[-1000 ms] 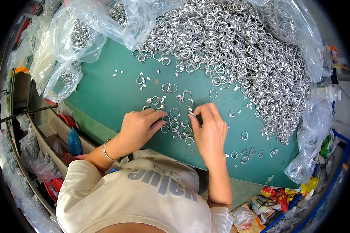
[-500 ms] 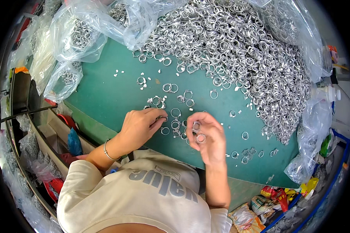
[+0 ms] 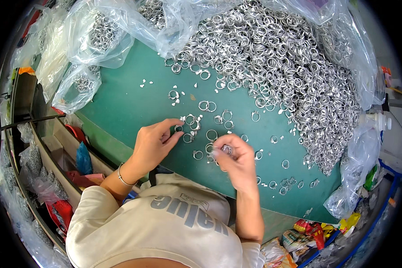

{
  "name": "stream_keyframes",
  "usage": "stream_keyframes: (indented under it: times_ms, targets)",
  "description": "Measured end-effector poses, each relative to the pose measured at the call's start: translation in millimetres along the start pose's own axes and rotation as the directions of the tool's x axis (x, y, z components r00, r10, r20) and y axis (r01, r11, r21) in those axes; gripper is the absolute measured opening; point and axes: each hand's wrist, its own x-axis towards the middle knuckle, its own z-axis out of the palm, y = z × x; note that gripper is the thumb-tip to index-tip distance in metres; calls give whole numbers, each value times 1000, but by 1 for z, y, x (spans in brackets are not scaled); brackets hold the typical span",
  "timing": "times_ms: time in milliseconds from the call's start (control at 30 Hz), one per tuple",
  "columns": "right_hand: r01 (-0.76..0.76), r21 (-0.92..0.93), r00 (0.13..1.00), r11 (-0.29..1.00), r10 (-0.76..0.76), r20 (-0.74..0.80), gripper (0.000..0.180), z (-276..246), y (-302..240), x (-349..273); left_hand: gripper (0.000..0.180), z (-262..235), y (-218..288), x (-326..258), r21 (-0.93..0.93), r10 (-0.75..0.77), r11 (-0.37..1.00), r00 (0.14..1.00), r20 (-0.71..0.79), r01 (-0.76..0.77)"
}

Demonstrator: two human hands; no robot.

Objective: The person picks up metal rings from a large pile on a table, groups them into small clusters, and gathers several of them into their hands.

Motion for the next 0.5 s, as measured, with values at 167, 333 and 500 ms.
stream_keyframes:
  times_ms: [167, 333, 500]
  targets:
    - [13, 580, 998, 814, 21, -52, 24, 2, -21, -6, 34, -5, -10, -5, 49, -81, 996, 996, 47, 78]
    - [-72, 599, 997, 798, 43, 63, 42, -18, -3, -22, 39, -6, -9, -7, 61, -102, 993, 993, 67, 98]
    - [35, 8, 960, 999, -31, -278, 23, -21, -4, -41, 34, 3, 0, -10, -29, 44, 999, 999, 4, -44]
